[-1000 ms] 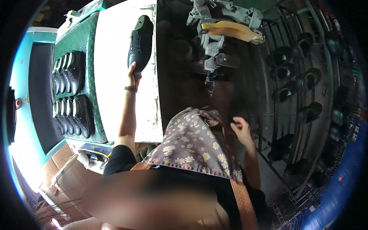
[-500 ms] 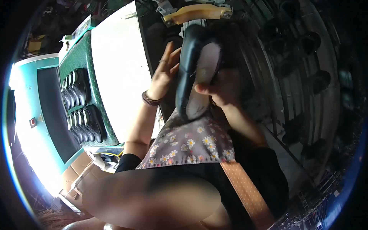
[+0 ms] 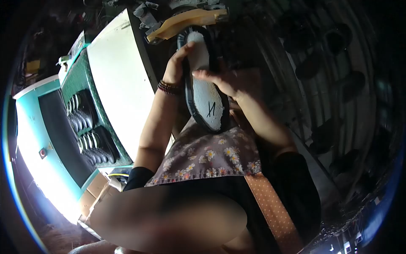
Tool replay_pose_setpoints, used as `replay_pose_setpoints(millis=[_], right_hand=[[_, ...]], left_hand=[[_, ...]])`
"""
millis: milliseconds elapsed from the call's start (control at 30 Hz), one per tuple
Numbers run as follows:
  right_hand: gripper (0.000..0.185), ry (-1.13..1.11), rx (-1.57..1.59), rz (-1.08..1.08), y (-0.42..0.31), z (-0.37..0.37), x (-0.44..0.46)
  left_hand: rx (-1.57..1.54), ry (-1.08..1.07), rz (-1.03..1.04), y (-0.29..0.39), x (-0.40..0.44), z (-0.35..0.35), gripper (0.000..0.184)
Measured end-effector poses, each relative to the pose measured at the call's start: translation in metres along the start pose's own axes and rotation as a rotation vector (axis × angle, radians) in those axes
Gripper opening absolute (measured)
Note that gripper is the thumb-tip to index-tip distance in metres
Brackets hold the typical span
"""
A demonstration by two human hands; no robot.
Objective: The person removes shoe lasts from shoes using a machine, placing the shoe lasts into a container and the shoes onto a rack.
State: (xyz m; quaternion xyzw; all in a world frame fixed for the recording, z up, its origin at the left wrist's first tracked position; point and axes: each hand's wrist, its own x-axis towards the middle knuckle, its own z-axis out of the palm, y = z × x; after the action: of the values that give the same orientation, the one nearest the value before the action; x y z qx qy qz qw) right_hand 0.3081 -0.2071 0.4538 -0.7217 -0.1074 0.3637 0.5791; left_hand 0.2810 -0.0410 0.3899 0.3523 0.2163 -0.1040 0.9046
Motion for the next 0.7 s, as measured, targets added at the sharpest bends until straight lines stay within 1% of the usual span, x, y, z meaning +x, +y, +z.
replay_pose_setpoints(millis=[33,67,100,133,167,233,300,333,433,467,500,567,600,633,700], right_hand=[[0.059,-0.031,0.039,0.03,0.005,-0.002,0.0],[0.057,-0.053,0.079,0.045,0.014,-0.003,0.002],[0.055,-0.066,0.119,0.051,0.024,-0.001,0.004],[0.047,0.022,0.204,-0.004,0.052,0.0,0.006],[0.069,-0.095,0.253,-0.004,0.034,-0.011,0.004],[0.07,-0.164,0.261,0.063,0.027,-0.023,0.006],[0.069,-0.189,0.325,0.062,0.021,-0.025,0.003],[0.068,-0.171,0.351,0.03,0.025,0.014,-0.013],[0.067,-0.267,0.35,-0.029,0.023,0.018,-0.006],[0.067,-0.209,0.31,-0.008,0.024,0.024,-0.005],[0.066,-0.173,0.33,0.031,0.035,0.032,0.003],[0.064,-0.326,0.336,-0.183,0.051,0.044,0.028],[0.055,-0.259,0.349,-0.254,0.048,0.052,0.028],[0.053,-0.254,0.354,-0.172,0.048,0.053,0.03],[0.05,-0.26,0.355,-0.014,0.048,0.053,0.035]], left_hand=[[-0.046,0.058,-0.004,-0.007,0.005,-0.003,0.027],[-0.076,0.029,-0.005,-0.023,0.01,-0.02,0.032],[-0.099,-0.01,-0.006,-0.034,0.015,-0.033,0.039],[-0.014,0.082,0.071,-0.032,0.006,-0.014,0.056],[-0.037,0.169,0.062,-0.032,0.005,-0.005,0.069],[0.037,0.159,0.17,-0.032,0.003,0.014,0.069],[0.079,0.196,0.112,-0.031,0.0,0.014,0.071],[0.101,0.193,0.126,-0.026,-0.039,-0.005,0.07],[0.144,0.225,0.246,-0.011,-0.056,0.003,0.062],[0.127,0.235,0.256,-0.007,-0.057,0.001,0.05],[0.091,0.29,0.19,-0.006,-0.054,-0.009,0.037],[0.089,0.184,0.221,0.0,-0.05,-0.028,0.034],[0.113,0.138,0.26,0.002,-0.045,-0.039,0.037],[0.097,0.073,0.237,0.008,-0.043,-0.044,0.036],[0.106,0.249,0.181,-0.001,-0.03,-0.058,0.036]])
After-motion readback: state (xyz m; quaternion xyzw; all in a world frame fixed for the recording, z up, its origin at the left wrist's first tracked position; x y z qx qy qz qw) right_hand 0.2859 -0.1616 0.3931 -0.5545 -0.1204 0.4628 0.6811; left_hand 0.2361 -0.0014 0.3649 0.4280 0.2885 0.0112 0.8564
